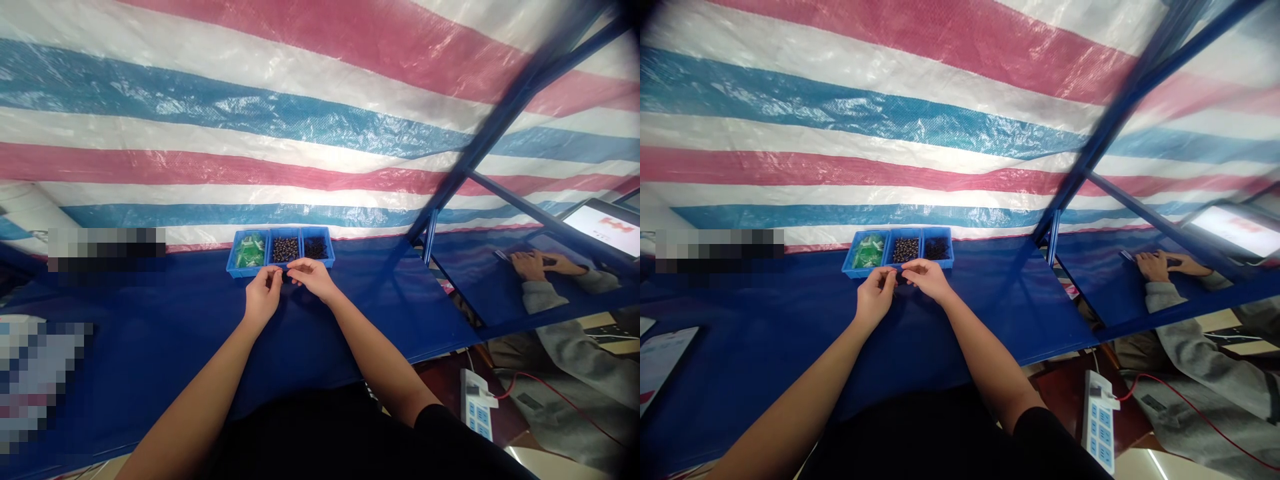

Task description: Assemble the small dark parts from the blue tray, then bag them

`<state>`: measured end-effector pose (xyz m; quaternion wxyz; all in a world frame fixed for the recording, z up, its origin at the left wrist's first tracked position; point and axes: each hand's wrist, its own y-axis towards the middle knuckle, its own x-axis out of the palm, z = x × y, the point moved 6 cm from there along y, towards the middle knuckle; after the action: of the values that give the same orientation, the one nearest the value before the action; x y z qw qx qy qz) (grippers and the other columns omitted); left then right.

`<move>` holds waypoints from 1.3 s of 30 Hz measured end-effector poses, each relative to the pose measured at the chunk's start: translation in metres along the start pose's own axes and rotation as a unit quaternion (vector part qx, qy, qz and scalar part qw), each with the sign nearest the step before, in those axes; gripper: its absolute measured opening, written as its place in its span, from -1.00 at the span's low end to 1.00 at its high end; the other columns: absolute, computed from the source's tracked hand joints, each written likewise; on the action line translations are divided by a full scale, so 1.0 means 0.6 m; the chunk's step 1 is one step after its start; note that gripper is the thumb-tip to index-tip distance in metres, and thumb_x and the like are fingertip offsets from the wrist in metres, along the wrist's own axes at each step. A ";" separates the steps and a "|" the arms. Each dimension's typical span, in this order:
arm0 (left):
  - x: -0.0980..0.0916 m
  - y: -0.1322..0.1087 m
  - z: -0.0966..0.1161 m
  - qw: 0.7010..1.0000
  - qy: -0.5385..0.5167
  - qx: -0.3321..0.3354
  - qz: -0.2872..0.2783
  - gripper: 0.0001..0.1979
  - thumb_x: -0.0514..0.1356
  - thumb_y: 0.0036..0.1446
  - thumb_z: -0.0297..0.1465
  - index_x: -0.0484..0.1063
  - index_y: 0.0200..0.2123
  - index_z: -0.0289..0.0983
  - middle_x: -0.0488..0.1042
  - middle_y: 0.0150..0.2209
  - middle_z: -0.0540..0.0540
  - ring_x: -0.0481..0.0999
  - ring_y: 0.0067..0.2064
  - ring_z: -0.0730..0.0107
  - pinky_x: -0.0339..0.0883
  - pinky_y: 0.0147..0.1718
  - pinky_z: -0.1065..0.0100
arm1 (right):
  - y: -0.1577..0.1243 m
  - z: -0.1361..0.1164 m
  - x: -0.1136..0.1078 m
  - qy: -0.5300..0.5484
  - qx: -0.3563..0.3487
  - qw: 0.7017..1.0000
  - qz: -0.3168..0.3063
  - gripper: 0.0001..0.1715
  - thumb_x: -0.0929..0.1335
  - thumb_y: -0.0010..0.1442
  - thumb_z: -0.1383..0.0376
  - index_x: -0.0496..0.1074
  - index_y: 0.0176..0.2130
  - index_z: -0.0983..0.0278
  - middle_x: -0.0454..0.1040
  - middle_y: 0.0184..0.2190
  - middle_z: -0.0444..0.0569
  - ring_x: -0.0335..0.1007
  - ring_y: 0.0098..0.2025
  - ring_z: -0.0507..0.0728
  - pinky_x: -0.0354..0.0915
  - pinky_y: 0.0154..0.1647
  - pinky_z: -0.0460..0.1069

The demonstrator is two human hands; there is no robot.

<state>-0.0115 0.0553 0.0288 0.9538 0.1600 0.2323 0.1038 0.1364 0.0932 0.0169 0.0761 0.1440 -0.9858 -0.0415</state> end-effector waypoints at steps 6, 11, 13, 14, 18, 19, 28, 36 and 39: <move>0.003 0.000 0.000 0.999 0.024 -0.003 -0.023 -0.72 0.08 0.24 -0.16 0.43 -0.26 -0.23 0.46 -0.49 0.02 0.43 -0.48 0.44 0.29 -0.39 0.40 | -0.002 -0.001 0.006 -0.029 -0.020 0.999 0.007 -0.65 0.47 -0.01 0.15 0.52 -0.24 0.32 0.51 -0.45 -0.08 0.40 -0.46 0.01 0.34 -0.41 -0.07; 0.003 -0.002 0.003 1.000 -0.005 0.000 -0.020 -0.70 0.11 0.21 -0.14 0.43 -0.15 -0.22 0.46 -0.49 0.03 0.43 -0.48 0.42 0.29 -0.41 0.40 | -0.001 0.002 0.004 -0.033 -0.007 0.999 0.015 -0.65 0.46 -0.02 0.13 0.52 -0.27 0.32 0.49 -0.50 -0.09 0.39 -0.48 0.02 0.33 -0.44 -0.07; 0.003 -0.002 0.003 1.000 -0.006 0.004 -0.017 -0.70 0.12 0.20 -0.14 0.43 -0.15 -0.22 0.46 -0.49 0.03 0.43 -0.48 0.42 0.29 -0.42 0.40 | 0.000 0.003 0.004 -0.031 -0.007 0.999 0.012 -0.65 0.46 -0.02 0.13 0.52 -0.27 0.32 0.49 -0.50 -0.09 0.39 -0.48 0.01 0.33 -0.44 -0.08; 0.003 -0.001 0.003 1.000 -0.004 0.005 -0.016 -0.71 0.11 0.20 -0.14 0.43 -0.17 -0.22 0.46 -0.49 0.03 0.43 -0.48 0.43 0.29 -0.41 0.40 | -0.001 0.003 0.005 -0.032 -0.009 0.999 0.011 -0.65 0.46 -0.02 0.13 0.52 -0.27 0.32 0.50 -0.49 -0.09 0.39 -0.48 0.01 0.33 -0.43 -0.08; 0.003 0.000 0.000 1.000 0.011 -0.002 -0.022 -0.71 0.09 0.23 -0.14 0.43 -0.22 -0.23 0.46 -0.50 0.03 0.45 -0.48 0.42 0.29 -0.40 0.40 | -0.003 0.001 0.007 -0.043 -0.026 0.999 0.015 -0.67 0.45 0.01 0.16 0.52 -0.25 0.32 0.52 -0.44 -0.07 0.41 -0.46 0.01 0.36 -0.37 -0.07; 0.003 0.000 0.000 1.000 0.015 -0.005 -0.023 -0.71 0.08 0.23 -0.14 0.44 -0.24 -0.23 0.46 -0.50 0.03 0.45 -0.48 0.42 0.29 -0.40 0.40 | -0.004 -0.001 0.007 -0.048 -0.033 0.998 0.016 -0.68 0.45 0.01 0.16 0.52 -0.26 0.32 0.53 -0.43 -0.06 0.42 -0.45 0.01 0.37 -0.36 -0.07; 0.004 -0.002 0.007 1.000 -0.012 0.001 -0.026 -0.69 0.13 0.19 -0.16 0.42 -0.11 -0.22 0.49 -0.48 0.03 0.46 -0.47 0.42 0.30 -0.41 0.41 | -0.004 -0.004 0.004 -0.063 -0.032 0.997 0.019 -0.70 0.44 0.03 0.15 0.53 -0.26 0.31 0.53 -0.42 -0.05 0.43 -0.43 0.04 0.38 -0.35 -0.05; 0.001 0.000 0.003 1.000 0.006 -0.006 -0.023 -0.72 0.09 0.22 -0.16 0.46 -0.26 -0.23 0.48 -0.48 0.01 0.46 -0.46 0.43 0.30 -0.39 0.41 | -0.006 -0.004 0.004 -0.079 -0.048 0.995 0.029 -0.69 0.43 0.05 0.19 0.52 -0.20 0.30 0.54 -0.38 -0.05 0.44 -0.41 0.03 0.38 -0.31 -0.06; 0.000 0.000 0.005 1.000 0.007 -0.010 -0.017 -0.72 0.12 0.20 -0.16 0.45 -0.19 -0.22 0.49 -0.48 0.03 0.45 -0.47 0.44 0.30 -0.40 0.41 | -0.006 -0.003 0.003 -0.084 -0.052 0.995 0.031 -0.73 0.42 0.07 0.19 0.53 -0.24 0.30 0.55 -0.37 -0.03 0.45 -0.41 0.03 0.38 -0.31 -0.06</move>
<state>-0.0101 0.0545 0.0310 0.9552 0.1456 0.2410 0.0908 0.1358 0.0893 0.0186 0.0014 0.1053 -0.9892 -0.1019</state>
